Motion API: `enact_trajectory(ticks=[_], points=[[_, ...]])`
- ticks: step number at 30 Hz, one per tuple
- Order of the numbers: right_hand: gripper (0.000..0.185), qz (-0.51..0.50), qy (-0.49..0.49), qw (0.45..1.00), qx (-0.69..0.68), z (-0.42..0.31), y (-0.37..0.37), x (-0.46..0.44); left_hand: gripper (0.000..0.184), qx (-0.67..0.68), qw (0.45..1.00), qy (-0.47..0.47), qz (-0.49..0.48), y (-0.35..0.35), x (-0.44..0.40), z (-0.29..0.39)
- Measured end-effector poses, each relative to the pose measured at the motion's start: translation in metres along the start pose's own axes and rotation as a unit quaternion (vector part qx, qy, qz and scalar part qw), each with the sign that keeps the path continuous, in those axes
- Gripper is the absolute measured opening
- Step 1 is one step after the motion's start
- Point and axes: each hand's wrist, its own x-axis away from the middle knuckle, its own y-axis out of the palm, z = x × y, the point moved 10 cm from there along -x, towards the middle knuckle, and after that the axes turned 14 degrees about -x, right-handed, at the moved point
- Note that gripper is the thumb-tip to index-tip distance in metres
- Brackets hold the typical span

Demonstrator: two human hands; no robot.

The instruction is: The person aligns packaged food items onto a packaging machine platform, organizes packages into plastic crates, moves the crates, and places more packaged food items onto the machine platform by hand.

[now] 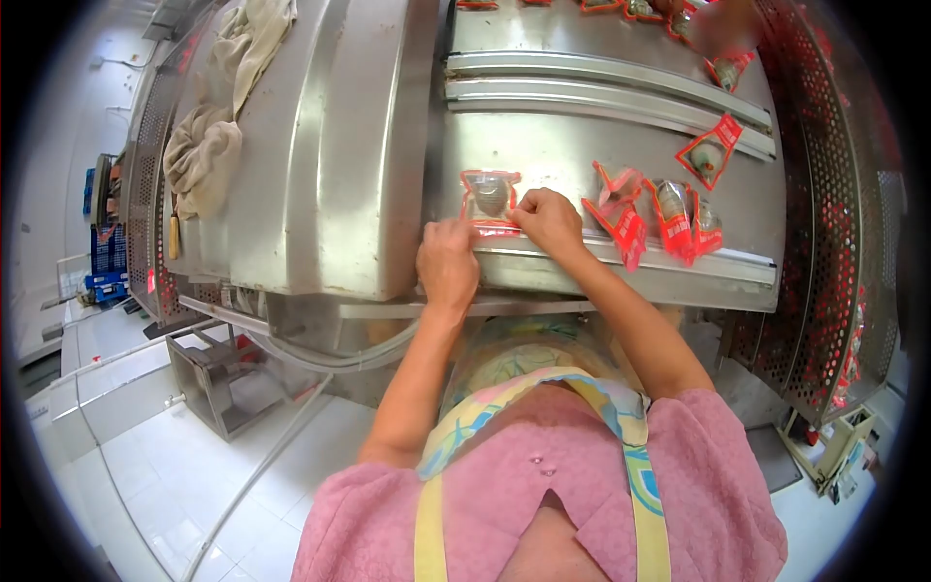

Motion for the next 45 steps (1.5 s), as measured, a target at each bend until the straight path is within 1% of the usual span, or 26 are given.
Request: enact_trajectory(ticks=[2, 6, 9, 12, 14, 16, 18, 21, 22, 24, 26, 27, 28, 31, 32, 33, 34, 37, 38, 39, 40, 41, 42, 43, 44, 45], points=[[0.024, 0.028, -0.031, 0.999, -0.008, 0.001, 0.001, 0.002, 0.007, -0.007, 1.0, -0.014, -0.007, 0.002, 0.002, -0.001], [0.021, 0.019, -0.068, 0.997, -0.01, -0.007, -0.004, 0.011, 0.008, -0.034, 0.999, -0.034, -0.006, 0.0, 0.003, 0.001], [0.019, 0.054, -0.192, 0.979, -0.032, -0.025, -0.02, 0.032, 0.009, -0.018, 0.998, 0.036, 0.045, -0.021, -0.001, 0.026], [0.013, 0.053, -0.314, 0.946, -0.065, -0.057, -0.053, 0.087, 0.011, 0.048, 0.99, 0.127, 0.024, -0.006, 0.002, 0.037], [0.01, 0.007, -0.32, 0.942, -0.101, -0.058, -0.075, 0.122, 0.011, 0.054, 0.991, 0.125, -0.008, 0.0, 0.0, 0.03], [0.017, 0.029, -0.155, 0.981, -0.112, -0.013, -0.106, 0.135, 0.012, 0.061, 0.99, 0.122, -0.033, 0.002, 0.002, 0.026], [0.02, 0.171, -0.062, 0.963, -0.198, 0.03, -0.149, 0.137, 0.014, 0.068, 0.989, 0.122, -0.049, -0.002, 0.002, 0.028], [0.035, 0.144, -0.014, 0.953, -0.268, 0.062, -0.169, 0.11, 0.016, 0.146, 0.979, 0.135, -0.055, -0.016, -0.001, 0.05], [0.038, 0.127, 0.037, 0.953, -0.273, 0.067, -0.166, 0.101, 0.018, 0.199, 0.972, 0.086, -0.084, -0.007, -0.005, 0.053], [0.045, 0.089, 0.137, 0.946, -0.281, 0.073, -0.154, 0.087, 0.024, 0.301, 0.943, -0.013, -0.143, 0.02, -0.012, 0.071], [0.048, 0.025, 0.178, 0.953, -0.244, 0.07, -0.136, 0.077, 0.033, 0.308, 0.912, -0.058, -0.262, 0.058, -0.015, 0.096], [0.05, -0.008, 0.199, 0.954, -0.225, 0.069, -0.127, 0.076, 0.032, 0.36, 0.845, -0.111, -0.38, 0.081, -0.01, 0.11], [0.041, -0.01, 0.215, 0.945, -0.248, 0.069, -0.124, 0.076, 0.031, 0.402, 0.756, -0.164, -0.49, 0.097, 0.003, 0.125], [0.036, -0.041, 0.201, 0.886, -0.416, 0.067, -0.107, 0.079, 0.025, 0.492, 0.63, -0.236, -0.552, 0.102, 0.016, 0.147], [0.031, -0.048, 0.207, 0.867, -0.451, 0.07, -0.101, 0.078, 0.023, 0.502, 0.609, -0.252, -0.56, 0.098, 0.02, 0.15], [0.027, -0.054, 0.212, 0.847, -0.485, 0.073, -0.093, 0.077, 0.023, 0.504, 0.607, -0.256, -0.559, 0.101, 0.021, 0.145], [0.022, -0.059, 0.218, 0.824, -0.519, 0.072, -0.087, 0.076, 0.023, 0.505, 0.605, -0.259, -0.558, 0.104, 0.021, 0.141], [0.018, -0.081, 0.237, 0.803, -0.541, 0.055, -0.081, 0.082, 0.023, 0.497, 0.607, -0.228, -0.577, 0.095, 0.012, 0.123], [0.018, -0.096, 0.223, 0.831, -0.5, 0.051, -0.081, 0.079, 0.023, 0.491, 0.607, -0.21, -0.589, 0.09, 0.009, 0.114], [0.019, -0.109, 0.209, 0.857, -0.457, 0.047, -0.081, 0.073, 0.023, 0.479, 0.624, -0.194, -0.587, 0.095, 0.004, 0.101], [0.019, -0.121, 0.194, 0.881, -0.414, 0.044, -0.082, 0.067, 0.025, 0.434, 0.667, -0.159, -0.584, 0.089, -0.005, 0.089], [0.021, -0.095, 0.147, 0.925, -0.336, 0.042, -0.089, 0.057, 0.028, 0.388, 0.708, -0.122, -0.577, 0.083, -0.014, 0.08], [0.024, -0.067, 0.099, 0.96, -0.255, 0.04, -0.092, 0.047, 0.028, 0.33, 0.787, -0.049, -0.519, 0.085, -0.032, 0.07], [0.027, -0.04, 0.049, 0.983, -0.171, 0.037, -0.094, 0.038, 0.028, 0.266, 0.852, 0.024, -0.45, 0.089, -0.046, 0.063], [0.029, -0.011, 0.013, 0.993, -0.113, 0.036, -0.095, 0.031, 0.028, 0.198, 0.901, 0.097, -0.373, 0.088, -0.057, 0.061], [0.031, 0.018, -0.023, 0.998, -0.055, 0.035, -0.096, 0.025, 0.027, 0.159, 0.921, 0.104, -0.339, 0.078, -0.061, 0.063]])
